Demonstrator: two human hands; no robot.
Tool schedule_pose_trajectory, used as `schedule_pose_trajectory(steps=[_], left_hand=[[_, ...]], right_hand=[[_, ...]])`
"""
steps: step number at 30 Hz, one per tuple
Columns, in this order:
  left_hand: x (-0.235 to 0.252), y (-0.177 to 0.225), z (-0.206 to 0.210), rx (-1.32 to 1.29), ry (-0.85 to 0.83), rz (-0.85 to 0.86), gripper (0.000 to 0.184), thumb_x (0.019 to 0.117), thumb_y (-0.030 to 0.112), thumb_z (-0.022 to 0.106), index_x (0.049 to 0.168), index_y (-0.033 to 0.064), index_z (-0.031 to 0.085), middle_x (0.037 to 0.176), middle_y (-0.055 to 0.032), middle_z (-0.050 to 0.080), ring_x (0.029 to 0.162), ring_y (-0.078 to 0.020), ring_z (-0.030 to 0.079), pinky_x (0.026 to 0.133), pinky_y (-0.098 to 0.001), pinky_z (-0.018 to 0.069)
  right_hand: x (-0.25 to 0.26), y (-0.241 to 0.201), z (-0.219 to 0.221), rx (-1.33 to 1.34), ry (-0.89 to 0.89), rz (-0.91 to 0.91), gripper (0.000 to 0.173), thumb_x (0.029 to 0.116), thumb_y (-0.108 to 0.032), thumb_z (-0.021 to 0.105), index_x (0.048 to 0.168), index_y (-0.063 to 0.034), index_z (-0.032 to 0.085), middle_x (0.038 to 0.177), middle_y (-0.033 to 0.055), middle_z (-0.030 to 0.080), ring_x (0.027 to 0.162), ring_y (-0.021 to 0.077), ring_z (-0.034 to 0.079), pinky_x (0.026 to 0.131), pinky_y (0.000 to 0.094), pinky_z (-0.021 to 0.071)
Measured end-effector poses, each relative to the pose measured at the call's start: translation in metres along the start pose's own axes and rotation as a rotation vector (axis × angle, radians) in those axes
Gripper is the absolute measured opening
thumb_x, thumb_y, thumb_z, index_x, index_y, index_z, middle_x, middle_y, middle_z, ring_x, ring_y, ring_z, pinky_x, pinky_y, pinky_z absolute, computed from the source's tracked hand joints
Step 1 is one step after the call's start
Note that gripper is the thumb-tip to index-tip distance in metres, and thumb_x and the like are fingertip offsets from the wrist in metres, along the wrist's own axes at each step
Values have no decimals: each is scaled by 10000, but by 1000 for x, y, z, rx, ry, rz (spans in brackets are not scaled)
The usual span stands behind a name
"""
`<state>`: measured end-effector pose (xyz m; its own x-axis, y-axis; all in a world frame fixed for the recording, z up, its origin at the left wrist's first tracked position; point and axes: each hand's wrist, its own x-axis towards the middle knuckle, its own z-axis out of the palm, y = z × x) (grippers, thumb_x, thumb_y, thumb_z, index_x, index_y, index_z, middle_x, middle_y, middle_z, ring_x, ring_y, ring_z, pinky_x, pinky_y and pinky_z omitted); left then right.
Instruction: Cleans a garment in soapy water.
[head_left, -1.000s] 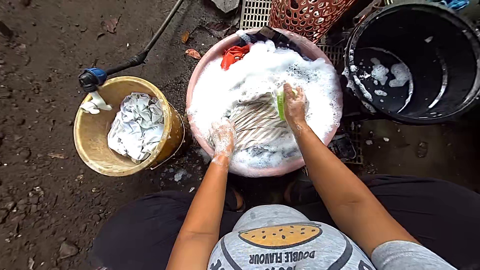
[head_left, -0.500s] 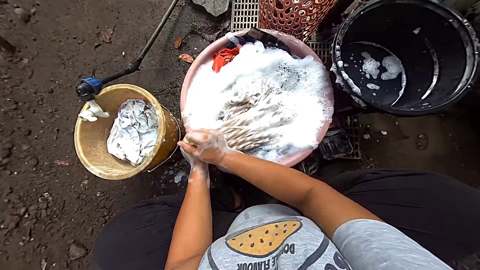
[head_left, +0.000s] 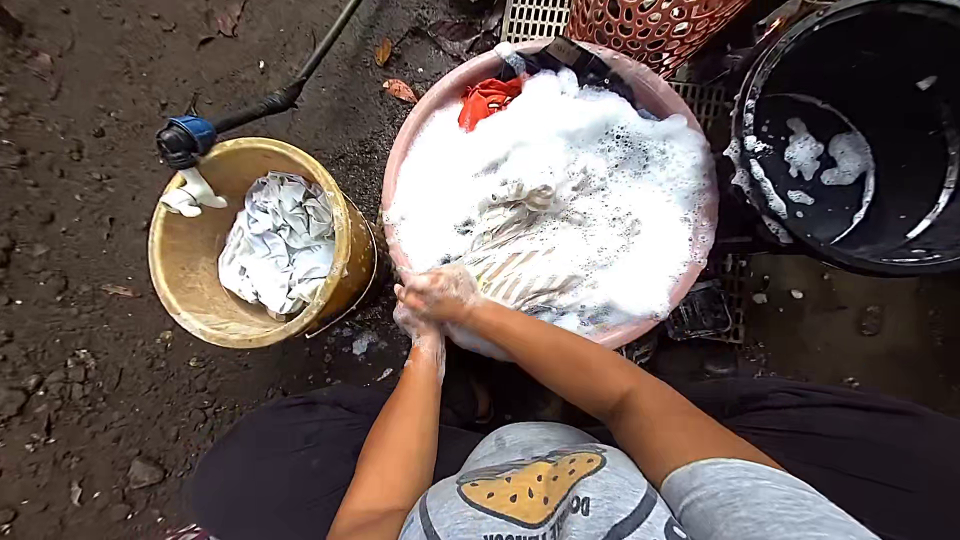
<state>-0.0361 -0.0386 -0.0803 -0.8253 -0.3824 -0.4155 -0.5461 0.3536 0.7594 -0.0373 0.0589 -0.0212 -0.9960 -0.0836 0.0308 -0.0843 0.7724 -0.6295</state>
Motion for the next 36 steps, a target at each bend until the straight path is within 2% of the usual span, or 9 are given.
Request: schedule_pose_trajectory(steps=[5, 8, 13, 16, 19, 23, 25, 31, 36], left_hand=[[0, 15, -4, 285, -35, -63, 670, 1120, 461, 212, 1200, -33, 658, 1200, -272, 661, 1183, -405, 615, 1007, -593, 464], [3, 13, -2, 269, -43, -56, 665, 1121, 452, 188, 1279, -16, 634, 1240, -267, 652, 1221, -403, 602, 1037, -588, 453], [-9, 7, -11, 2, -67, 7, 617, 1104, 498, 263, 1114, 21, 656, 1045, -179, 665, 985, -284, 643, 858, -504, 531], [-9, 19, -12, 168, -60, -47, 693, 1119, 464, 194, 1142, -45, 663, 1162, -274, 662, 1130, -397, 630, 958, -597, 481], [-2, 23, -7, 238, -22, -61, 646, 1129, 410, 219, 1137, -53, 670, 1152, -268, 673, 1137, -386, 636, 976, -575, 477], [-3, 28, -10, 364, -78, -46, 537, 1131, 308, 253, 1318, -43, 615, 1262, -261, 654, 1241, -371, 606, 1063, -550, 446], [-2, 29, -9, 328, -60, -31, 568, 1133, 325, 242, 1237, -60, 647, 1210, -264, 670, 1196, -372, 625, 1030, -553, 462], [1, 27, -4, 259, -3, -61, 599, 1125, 378, 258, 1116, -33, 694, 1114, -234, 698, 1114, -348, 659, 969, -562, 488], [-3, 21, -7, 212, 8, 16, 527, 1124, 305, 319, 1139, -85, 674, 1111, -260, 687, 1086, -345, 659, 966, -522, 494]], right_hand=[[-13, 141, -77, -376, -33, 486, 407, 1042, -377, 496, 1124, -55, 732, 1098, 226, 742, 1066, 456, 701, 856, 680, 521], [11, 77, -88, -265, -71, 714, 437, 1057, -385, 468, 1231, -54, 693, 1189, 238, 709, 1148, 445, 664, 917, 681, 490], [9, 12, -5, -86, -36, 74, 323, 1010, -321, 553, 976, -67, 750, 890, 164, 746, 878, 366, 737, 723, 587, 570], [-7, 123, -54, -387, -47, 351, 403, 1049, -390, 484, 1117, -91, 745, 1048, 196, 756, 1007, 423, 725, 814, 656, 546], [-2, 117, -92, -346, -99, 713, 473, 1062, -407, 472, 1241, -32, 698, 1264, 254, 681, 1225, 465, 618, 989, 710, 439], [-34, -5, -31, -197, -76, 191, 221, 981, -289, 616, 982, -99, 728, 883, 127, 725, 850, 323, 720, 692, 547, 574], [-58, 22, -16, -224, -74, 15, 211, 979, -283, 623, 984, -110, 744, 891, 110, 745, 870, 306, 737, 743, 526, 592], [-77, 139, -119, -399, -126, 936, 442, 1068, -382, 478, 1260, -46, 690, 1257, 276, 675, 1219, 494, 610, 980, 716, 440], [-26, -17, -31, -170, -100, 175, 272, 984, -300, 606, 1058, -104, 780, 946, 134, 766, 918, 333, 742, 769, 563, 575]])
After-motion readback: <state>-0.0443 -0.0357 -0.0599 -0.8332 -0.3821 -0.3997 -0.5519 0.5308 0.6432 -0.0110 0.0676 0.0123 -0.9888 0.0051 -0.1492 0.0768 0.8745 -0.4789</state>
